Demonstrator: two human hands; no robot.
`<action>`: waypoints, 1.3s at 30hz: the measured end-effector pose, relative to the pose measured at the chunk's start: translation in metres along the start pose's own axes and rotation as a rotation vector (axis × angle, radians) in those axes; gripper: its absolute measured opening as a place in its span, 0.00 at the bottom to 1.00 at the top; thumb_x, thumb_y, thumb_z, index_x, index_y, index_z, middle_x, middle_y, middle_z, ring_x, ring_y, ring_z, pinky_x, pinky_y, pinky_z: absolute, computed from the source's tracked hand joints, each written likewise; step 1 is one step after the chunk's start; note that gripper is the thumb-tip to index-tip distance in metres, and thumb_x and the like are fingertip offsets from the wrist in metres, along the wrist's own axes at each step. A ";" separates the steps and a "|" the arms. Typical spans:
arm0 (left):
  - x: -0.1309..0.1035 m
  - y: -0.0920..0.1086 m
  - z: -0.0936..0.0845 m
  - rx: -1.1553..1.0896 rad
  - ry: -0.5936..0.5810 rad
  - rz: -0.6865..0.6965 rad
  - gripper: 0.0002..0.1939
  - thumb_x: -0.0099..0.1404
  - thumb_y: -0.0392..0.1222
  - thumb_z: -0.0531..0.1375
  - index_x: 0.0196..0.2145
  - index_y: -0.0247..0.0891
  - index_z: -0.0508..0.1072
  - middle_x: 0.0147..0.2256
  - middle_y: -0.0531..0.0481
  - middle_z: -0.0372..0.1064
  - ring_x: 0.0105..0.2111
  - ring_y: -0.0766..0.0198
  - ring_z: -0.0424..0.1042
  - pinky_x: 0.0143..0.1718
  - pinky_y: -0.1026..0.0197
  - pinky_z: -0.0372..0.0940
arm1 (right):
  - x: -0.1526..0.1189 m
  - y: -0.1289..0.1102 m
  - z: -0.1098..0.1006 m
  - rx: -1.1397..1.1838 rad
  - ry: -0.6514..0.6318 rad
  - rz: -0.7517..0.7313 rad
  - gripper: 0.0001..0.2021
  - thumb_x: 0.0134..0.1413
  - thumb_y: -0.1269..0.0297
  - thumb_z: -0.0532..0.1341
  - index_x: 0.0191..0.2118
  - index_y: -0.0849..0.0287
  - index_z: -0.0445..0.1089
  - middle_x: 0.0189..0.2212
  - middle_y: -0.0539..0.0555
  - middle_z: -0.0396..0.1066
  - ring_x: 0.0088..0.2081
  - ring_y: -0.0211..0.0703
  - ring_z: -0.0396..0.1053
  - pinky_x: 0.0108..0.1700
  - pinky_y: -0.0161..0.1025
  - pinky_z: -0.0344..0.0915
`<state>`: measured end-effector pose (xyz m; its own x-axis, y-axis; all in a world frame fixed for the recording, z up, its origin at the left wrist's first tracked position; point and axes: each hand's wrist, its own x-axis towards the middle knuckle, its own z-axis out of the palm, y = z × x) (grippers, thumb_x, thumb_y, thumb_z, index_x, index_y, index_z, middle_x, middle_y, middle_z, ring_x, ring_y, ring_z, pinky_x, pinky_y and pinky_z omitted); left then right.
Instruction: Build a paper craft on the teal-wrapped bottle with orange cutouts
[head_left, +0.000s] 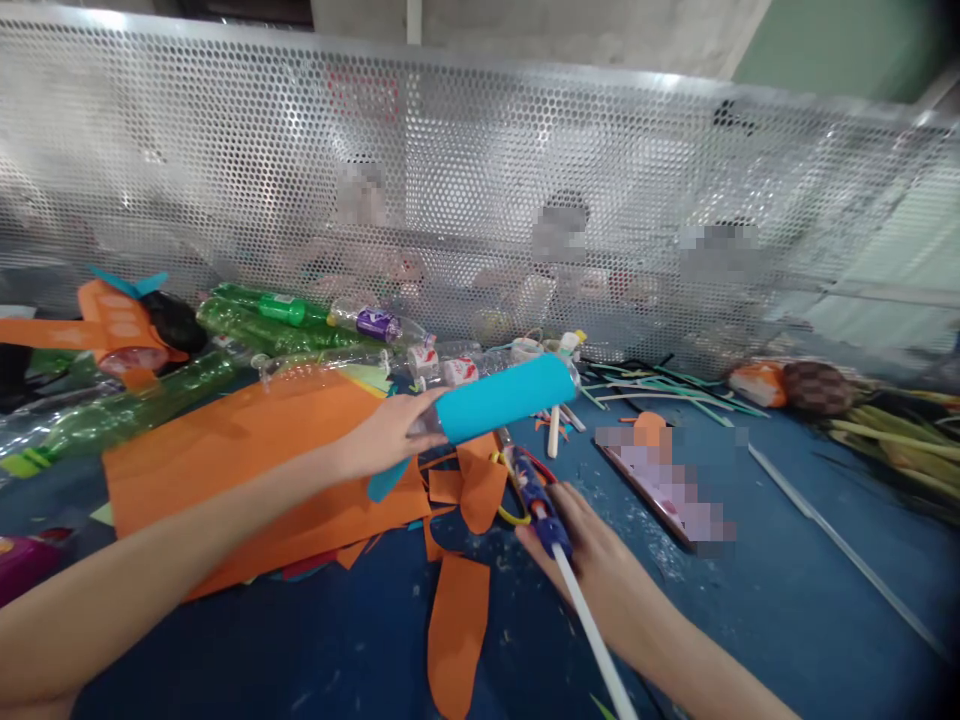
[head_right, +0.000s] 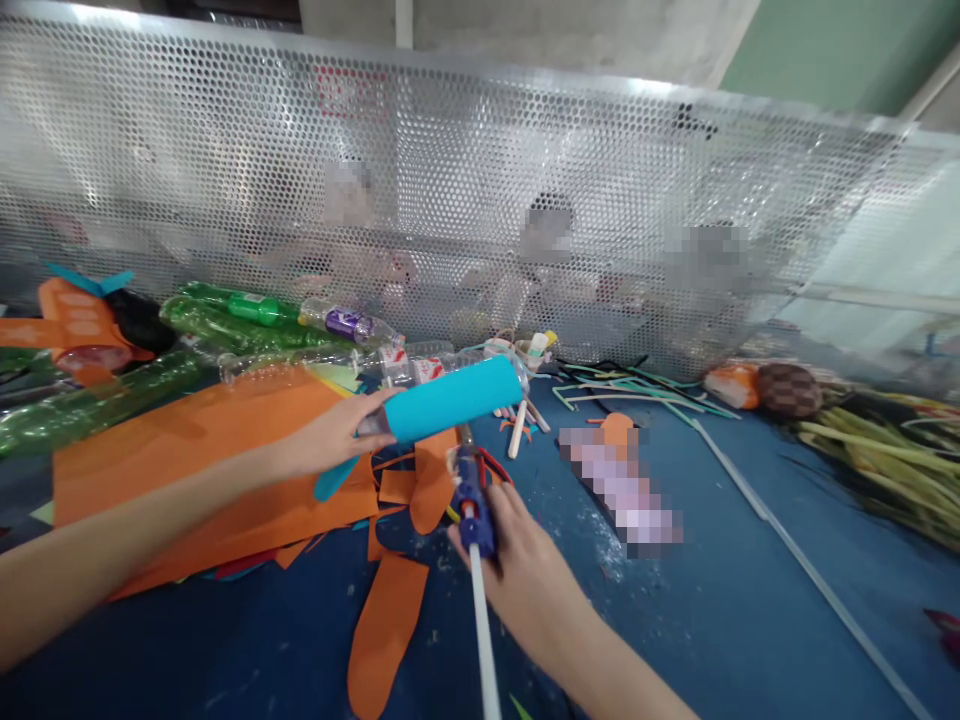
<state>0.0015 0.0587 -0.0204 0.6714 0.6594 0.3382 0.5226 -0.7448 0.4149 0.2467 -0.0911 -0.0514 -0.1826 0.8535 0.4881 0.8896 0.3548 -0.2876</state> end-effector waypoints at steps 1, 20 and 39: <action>-0.005 0.001 0.002 0.006 -0.048 -0.002 0.32 0.62 0.52 0.56 0.60 0.45 0.51 0.47 0.42 0.65 0.46 0.49 0.64 0.44 0.49 0.60 | -0.002 -0.008 0.001 0.037 -0.007 -0.055 0.10 0.57 0.61 0.53 0.44 0.57 0.59 0.38 0.58 0.68 0.36 0.49 0.71 0.34 0.42 0.70; -0.013 -0.002 0.010 0.144 -0.084 -0.054 0.36 0.54 0.55 0.61 0.57 0.41 0.57 0.45 0.42 0.66 0.45 0.51 0.63 0.44 0.53 0.59 | -0.017 -0.039 0.010 0.101 -0.091 -0.135 0.03 0.58 0.65 0.52 0.37 0.58 0.59 0.33 0.57 0.64 0.28 0.43 0.66 0.27 0.40 0.68; -0.015 -0.001 0.013 0.149 -0.139 0.049 0.31 0.58 0.59 0.56 0.56 0.43 0.61 0.46 0.43 0.66 0.46 0.52 0.61 0.48 0.52 0.56 | -0.020 -0.034 0.020 0.083 -0.034 -0.151 0.07 0.59 0.64 0.51 0.41 0.58 0.61 0.33 0.56 0.66 0.31 0.46 0.69 0.31 0.40 0.72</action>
<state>-0.0021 0.0486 -0.0369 0.7588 0.6091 0.2309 0.5524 -0.7895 0.2675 0.2114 -0.1126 -0.0679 -0.3269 0.8001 0.5030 0.8136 0.5090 -0.2809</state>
